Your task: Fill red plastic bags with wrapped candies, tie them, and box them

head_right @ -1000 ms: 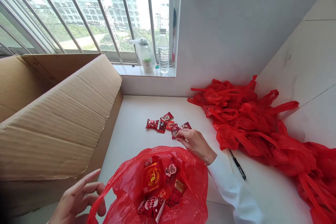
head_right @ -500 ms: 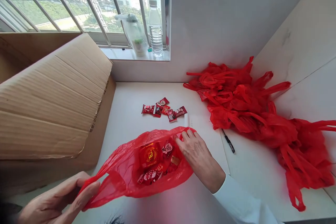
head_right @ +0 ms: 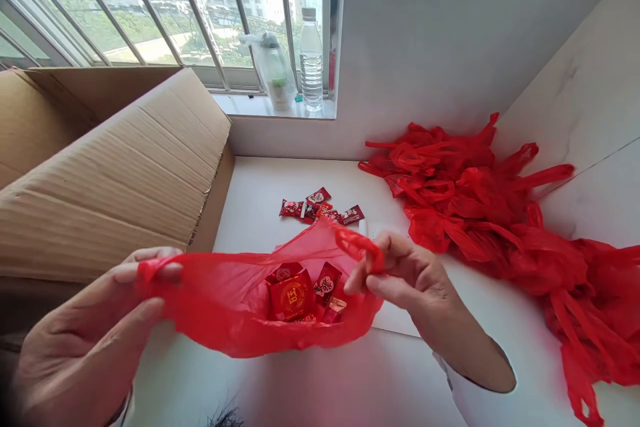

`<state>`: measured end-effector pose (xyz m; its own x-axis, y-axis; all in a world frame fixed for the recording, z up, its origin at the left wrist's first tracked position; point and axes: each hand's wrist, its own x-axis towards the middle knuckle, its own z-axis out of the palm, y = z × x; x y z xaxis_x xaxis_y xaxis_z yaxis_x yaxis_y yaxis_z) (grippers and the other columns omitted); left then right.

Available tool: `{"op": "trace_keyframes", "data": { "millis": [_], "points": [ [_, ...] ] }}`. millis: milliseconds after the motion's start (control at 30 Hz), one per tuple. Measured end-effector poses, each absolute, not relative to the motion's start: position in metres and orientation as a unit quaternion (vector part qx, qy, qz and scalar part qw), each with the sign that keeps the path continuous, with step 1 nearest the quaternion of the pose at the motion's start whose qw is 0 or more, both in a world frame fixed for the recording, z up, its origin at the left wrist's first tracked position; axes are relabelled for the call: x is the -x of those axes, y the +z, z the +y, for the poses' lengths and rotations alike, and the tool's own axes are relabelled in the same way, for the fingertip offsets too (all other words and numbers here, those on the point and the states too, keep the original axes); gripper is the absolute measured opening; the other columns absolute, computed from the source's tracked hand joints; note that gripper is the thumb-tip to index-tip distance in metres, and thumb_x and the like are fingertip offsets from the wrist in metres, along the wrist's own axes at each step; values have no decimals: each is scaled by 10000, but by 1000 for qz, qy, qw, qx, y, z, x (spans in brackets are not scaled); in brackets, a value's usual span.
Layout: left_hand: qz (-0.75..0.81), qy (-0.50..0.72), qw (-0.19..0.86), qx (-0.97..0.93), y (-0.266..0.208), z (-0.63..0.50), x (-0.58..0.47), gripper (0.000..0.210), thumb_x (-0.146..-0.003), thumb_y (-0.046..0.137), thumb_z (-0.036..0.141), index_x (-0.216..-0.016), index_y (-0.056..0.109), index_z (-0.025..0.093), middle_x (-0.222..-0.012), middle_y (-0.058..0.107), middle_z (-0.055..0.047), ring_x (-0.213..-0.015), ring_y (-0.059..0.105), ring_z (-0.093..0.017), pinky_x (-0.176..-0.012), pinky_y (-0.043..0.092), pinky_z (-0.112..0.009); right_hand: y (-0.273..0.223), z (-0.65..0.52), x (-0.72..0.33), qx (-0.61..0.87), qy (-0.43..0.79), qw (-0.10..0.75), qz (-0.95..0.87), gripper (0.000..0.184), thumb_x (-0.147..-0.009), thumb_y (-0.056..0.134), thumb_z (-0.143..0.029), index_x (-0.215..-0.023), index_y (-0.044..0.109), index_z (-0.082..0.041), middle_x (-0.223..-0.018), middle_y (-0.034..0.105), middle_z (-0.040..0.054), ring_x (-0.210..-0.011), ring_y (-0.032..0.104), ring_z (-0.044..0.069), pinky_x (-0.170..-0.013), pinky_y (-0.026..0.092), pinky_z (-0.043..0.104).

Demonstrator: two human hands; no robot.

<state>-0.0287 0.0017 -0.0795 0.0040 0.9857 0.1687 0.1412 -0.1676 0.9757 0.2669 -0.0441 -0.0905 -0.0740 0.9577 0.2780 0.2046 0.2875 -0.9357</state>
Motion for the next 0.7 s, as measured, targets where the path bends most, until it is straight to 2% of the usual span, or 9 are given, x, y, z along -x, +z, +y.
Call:
{"op": "trace_keyframes", "data": {
  "millis": [100, 200, 300, 367, 433, 567, 633, 700],
  "points": [
    [447, 526, 437, -577, -55, 17, 11, 403, -668, 759, 392, -1024, 620, 265, -1153, 629, -13, -1004, 617, -234, -679, 580, -241, -64, -39, -270, 430, 375, 609, -551, 89, -829, 549, -199, -890, 537, -263, -720, 615, -4, -700, 621, 172, -637, 513, 311],
    [395, 535, 423, -615, -38, 18, 1, 473, -678, 744, 404, -1094, 548, 295, -1284, 563, -3, -998, 624, -230, -745, 581, -290, -48, -33, -265, 415, 339, 641, -550, 83, -810, 607, -209, -856, 566, -265, -732, 615, 5, -713, 610, 175, -640, 515, 311],
    [347, 509, 426, -663, -43, 17, 1, 495, -748, 680, 449, -1176, 476, 309, -1254, 577, -46, -996, 627, -240, -800, 572, -342, -49, -29, -256, 397, 328, 611, -601, 71, -805, 638, -209, -810, 577, -245, -736, 621, 3, -702, 596, 159, -643, 507, 291],
    [326, 443, 421, -721, -56, 19, 0, 509, -793, 644, 419, -1238, 422, 313, -1195, 603, -69, -1018, 618, -238, -850, 549, -357, -57, -27, -247, 396, 336, 558, -648, 74, -798, 652, -206, -801, 581, -229, -747, 618, 1, -710, 587, 149, -652, 499, 280],
    [328, 378, 387, -774, -71, 20, -4, 607, -784, 664, 386, -1300, 353, 310, -1157, 618, -72, -1041, 605, -228, -883, 523, -342, -64, -26, -235, 397, 336, 523, -675, 81, -800, 649, -198, -799, 571, -219, -757, 613, -6, -713, 578, 134, -657, 494, 264],
    [347, 332, 316, -818, -86, 14, -24, 771, -707, 724, 329, -1327, 268, 289, -999, 660, -17, -742, 639, -144, -671, 537, -230, -60, -28, -208, 378, 250, 522, -723, 120, -787, 652, -151, -778, 547, -208, -764, 621, -20, -738, 567, 115, -727, 498, 255],
    [346, 335, 284, -829, -84, 6, -35, 615, -737, 650, 299, -1273, 350, 270, -842, 655, 30, -613, 605, -119, -558, 507, -194, -51, -29, -197, 349, 193, 496, -771, 120, -775, 669, -145, -781, 564, -205, -802, 644, -10, -805, 574, 129, -790, 501, 262],
    [359, 362, 235, -827, -79, -1, -44, 287, -813, 496, 300, -1097, 514, 264, -699, 611, 51, -568, 583, -116, -506, 474, -181, -45, -27, -191, 314, 156, 452, -820, 83, -789, 673, -209, -814, 594, -201, -892, 664, 12, -893, 574, 154, -859, 498, 279]
  ]
}}
